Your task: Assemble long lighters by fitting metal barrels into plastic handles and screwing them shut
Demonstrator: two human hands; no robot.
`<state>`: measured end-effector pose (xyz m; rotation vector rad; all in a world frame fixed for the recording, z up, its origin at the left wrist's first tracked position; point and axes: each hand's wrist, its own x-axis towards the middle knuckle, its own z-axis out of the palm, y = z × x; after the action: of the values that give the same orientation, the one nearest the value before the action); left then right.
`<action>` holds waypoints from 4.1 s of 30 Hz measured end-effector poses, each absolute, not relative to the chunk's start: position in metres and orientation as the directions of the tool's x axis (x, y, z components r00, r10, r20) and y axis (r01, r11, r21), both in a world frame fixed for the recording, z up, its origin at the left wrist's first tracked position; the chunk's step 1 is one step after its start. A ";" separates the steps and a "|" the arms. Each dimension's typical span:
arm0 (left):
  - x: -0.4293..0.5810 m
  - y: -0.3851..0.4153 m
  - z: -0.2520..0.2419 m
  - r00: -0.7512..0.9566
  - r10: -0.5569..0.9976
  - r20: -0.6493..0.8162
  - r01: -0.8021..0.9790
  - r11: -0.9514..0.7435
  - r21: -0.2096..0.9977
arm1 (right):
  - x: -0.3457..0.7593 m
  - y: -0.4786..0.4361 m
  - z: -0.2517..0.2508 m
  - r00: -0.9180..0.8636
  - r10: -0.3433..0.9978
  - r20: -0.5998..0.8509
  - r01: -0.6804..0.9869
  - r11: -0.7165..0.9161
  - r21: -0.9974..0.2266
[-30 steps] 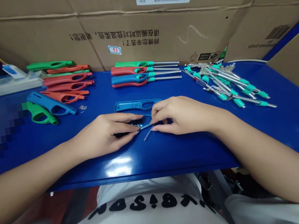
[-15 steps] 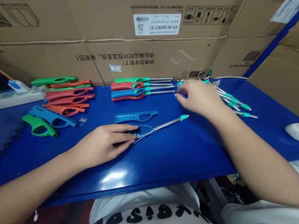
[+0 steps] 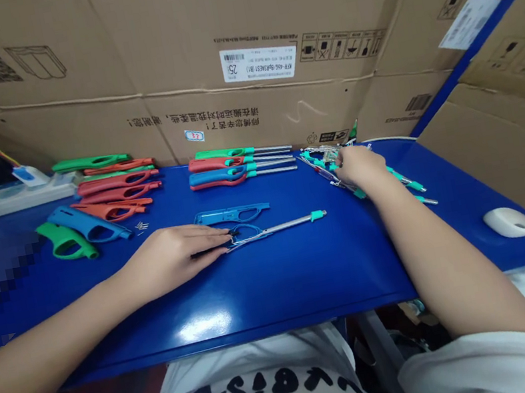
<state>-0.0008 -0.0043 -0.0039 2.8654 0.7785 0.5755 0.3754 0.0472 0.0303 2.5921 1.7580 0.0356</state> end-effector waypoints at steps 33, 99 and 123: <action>0.005 -0.006 -0.002 0.723 0.610 0.325 0.517 -0.789 0.331 | 0.305 0.017 0.022 -0.198 0.978 -0.068 0.955 0.177 -0.237; 0.009 -0.004 -0.005 0.704 0.656 0.272 0.463 -0.714 0.526 | 0.259 -0.021 0.007 -0.816 0.558 0.150 0.555 0.829 -0.063; 0.011 -0.005 -0.004 0.672 0.702 0.235 0.489 -0.659 0.572 | 0.253 -0.026 0.014 -0.830 0.556 0.051 0.556 0.831 -0.016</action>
<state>0.0114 -0.0050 -0.0039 2.4184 0.9237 0.6143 0.2528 -0.0258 0.0143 0.9292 3.0574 -0.0014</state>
